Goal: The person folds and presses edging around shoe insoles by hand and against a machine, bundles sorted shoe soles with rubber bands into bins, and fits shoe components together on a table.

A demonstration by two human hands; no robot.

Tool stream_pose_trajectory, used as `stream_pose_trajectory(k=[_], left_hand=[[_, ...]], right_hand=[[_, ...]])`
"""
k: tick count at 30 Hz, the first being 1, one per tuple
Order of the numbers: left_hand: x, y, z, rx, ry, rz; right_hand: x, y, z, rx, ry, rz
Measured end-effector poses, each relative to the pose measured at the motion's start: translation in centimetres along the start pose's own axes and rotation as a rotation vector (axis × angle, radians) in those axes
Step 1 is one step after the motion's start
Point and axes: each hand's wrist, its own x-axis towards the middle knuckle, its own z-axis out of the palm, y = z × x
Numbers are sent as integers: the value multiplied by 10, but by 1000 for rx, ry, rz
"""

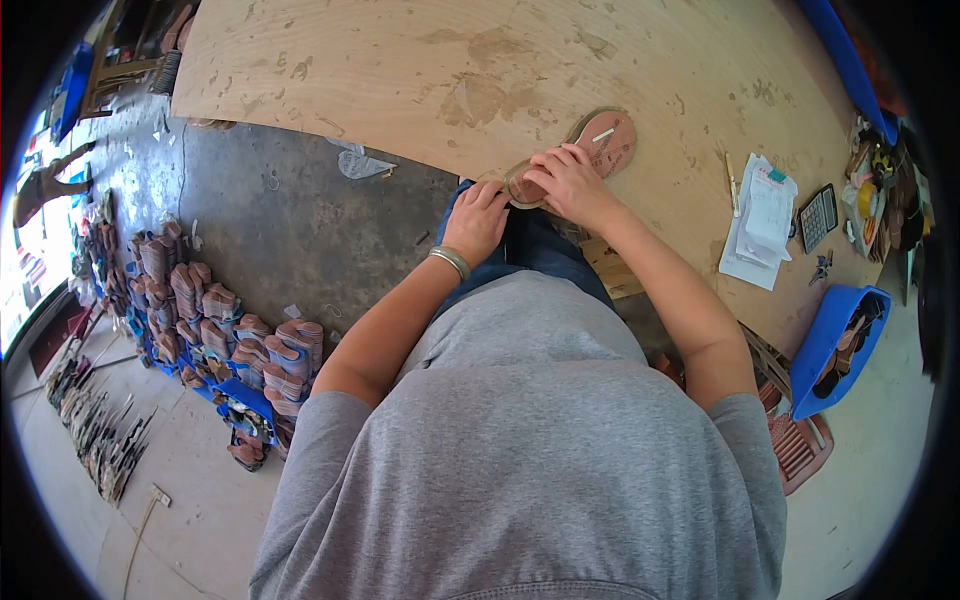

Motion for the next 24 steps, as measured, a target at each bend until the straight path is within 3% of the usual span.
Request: stream_pose_trajectory(k=[24], left_hand=[[-1,2,-1,18,20,-1]], right_hand=[[3,-1,-6,4,14,8]])
